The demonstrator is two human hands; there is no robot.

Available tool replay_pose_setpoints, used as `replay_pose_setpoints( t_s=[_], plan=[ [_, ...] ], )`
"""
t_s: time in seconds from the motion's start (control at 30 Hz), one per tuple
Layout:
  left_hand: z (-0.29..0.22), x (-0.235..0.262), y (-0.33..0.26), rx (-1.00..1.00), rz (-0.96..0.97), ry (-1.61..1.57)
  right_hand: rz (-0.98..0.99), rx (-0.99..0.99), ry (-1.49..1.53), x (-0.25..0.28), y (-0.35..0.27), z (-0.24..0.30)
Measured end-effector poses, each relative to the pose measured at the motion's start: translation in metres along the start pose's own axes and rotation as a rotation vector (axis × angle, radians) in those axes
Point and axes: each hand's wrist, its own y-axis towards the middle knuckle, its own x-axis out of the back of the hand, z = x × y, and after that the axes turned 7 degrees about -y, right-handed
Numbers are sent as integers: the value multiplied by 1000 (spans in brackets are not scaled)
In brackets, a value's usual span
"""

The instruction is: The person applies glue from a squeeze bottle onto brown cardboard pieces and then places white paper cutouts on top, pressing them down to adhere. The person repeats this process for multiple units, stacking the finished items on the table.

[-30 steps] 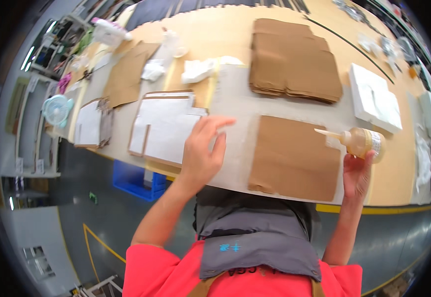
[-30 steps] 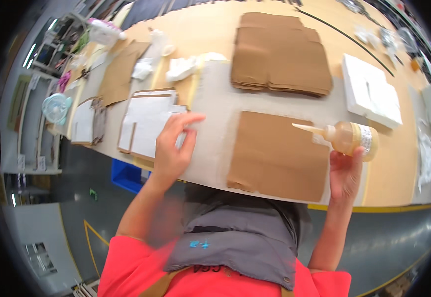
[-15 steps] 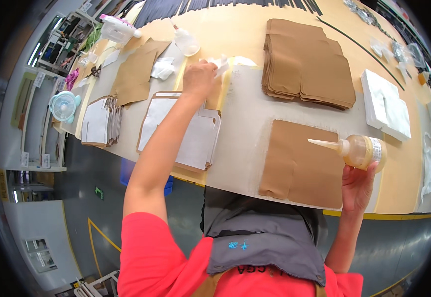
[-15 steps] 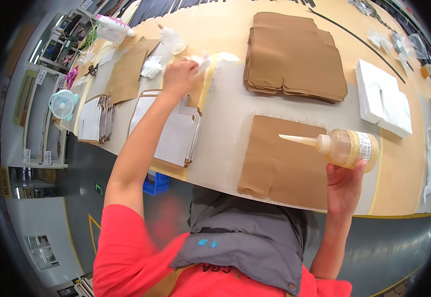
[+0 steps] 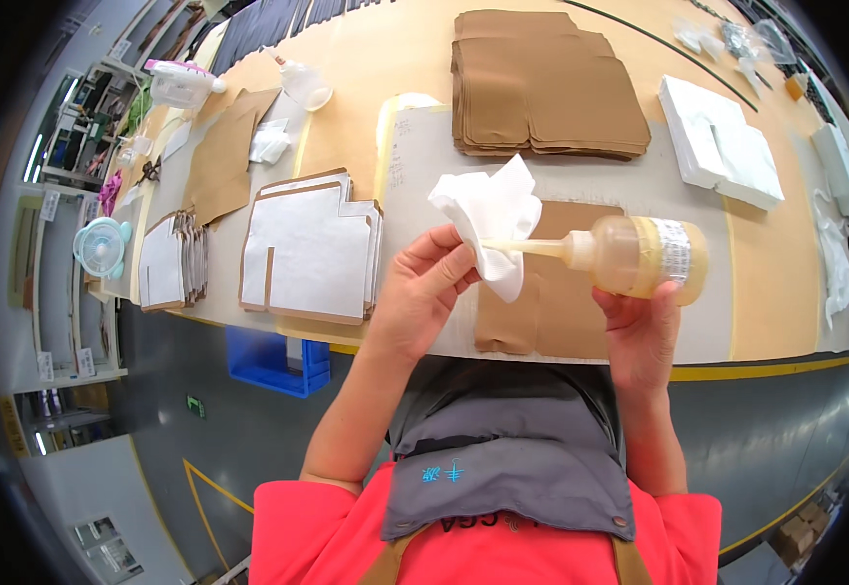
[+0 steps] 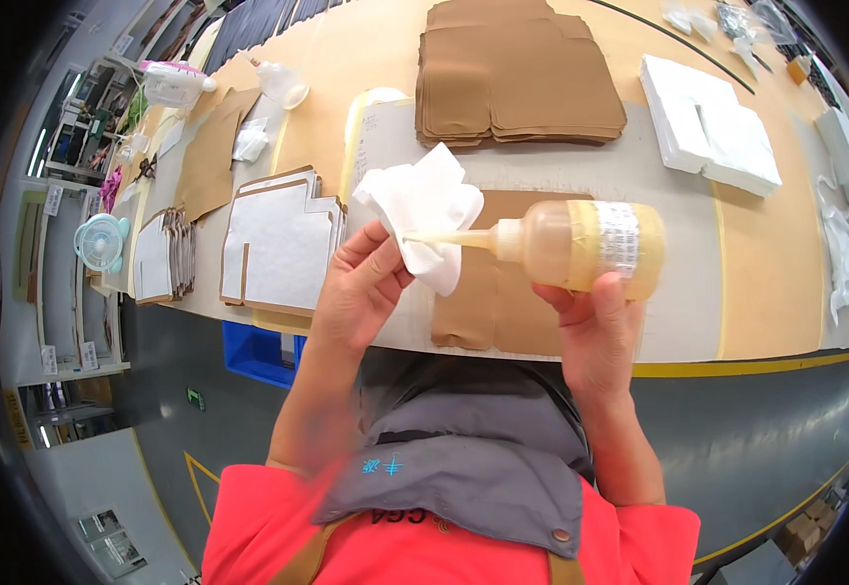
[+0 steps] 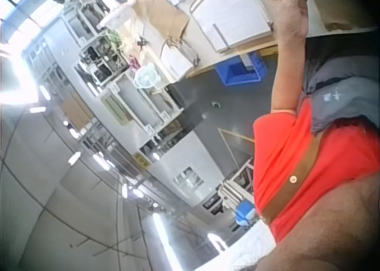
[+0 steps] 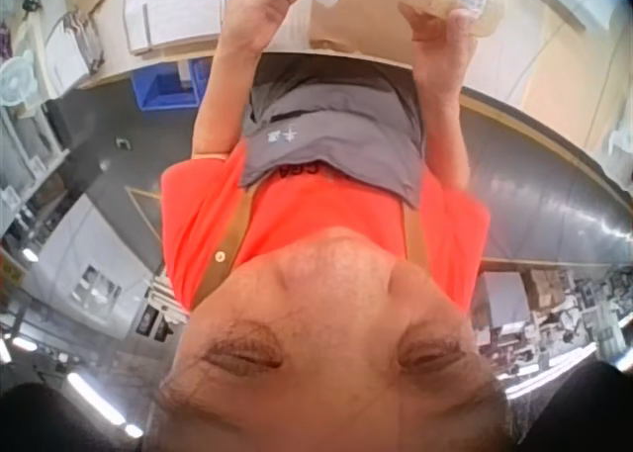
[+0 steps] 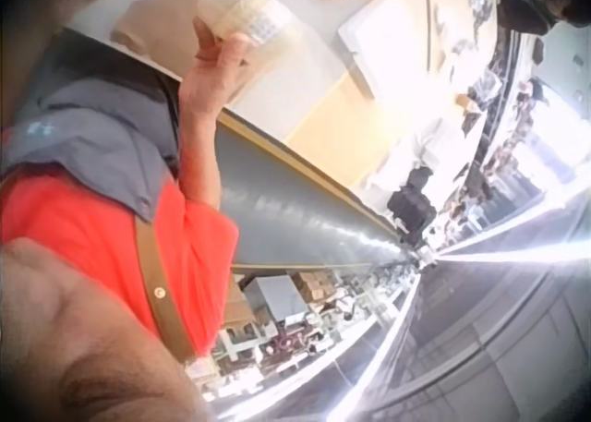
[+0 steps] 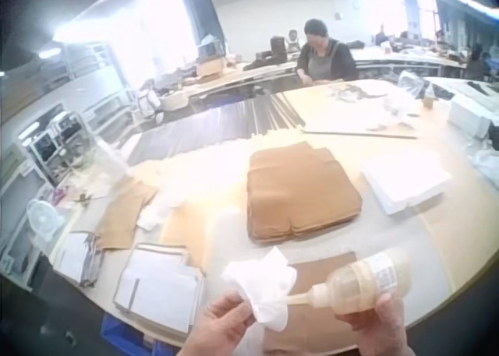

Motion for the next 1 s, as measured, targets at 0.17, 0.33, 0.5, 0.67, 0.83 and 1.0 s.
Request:
replay_pose_setpoints(
  t_s=[0.17, 0.33, 0.5, 0.67, 0.83, 1.0],
  plan=[
    [8, -13, -12, -119, -62, 149, -22, -19, 38, 1, -13, -11],
    [20, -13, -19, -400, -77, 437, -76, -147, 158, -6, -25, -20],
    [21, -24, -23, -447, -56, 349, -137, -446, 360, -9, -25, -23],
    [7, -30, -31, -404, 3, 524, -82, -554, 385, -1, -20, -16],
    [-8, -28, -40, -233, 63, 740, -45, -357, 145, 9, -16, -3],
    [6, -33, -37, -117, 43, 350, -5, -270, 103, 14, -12, 6]
  ],
)
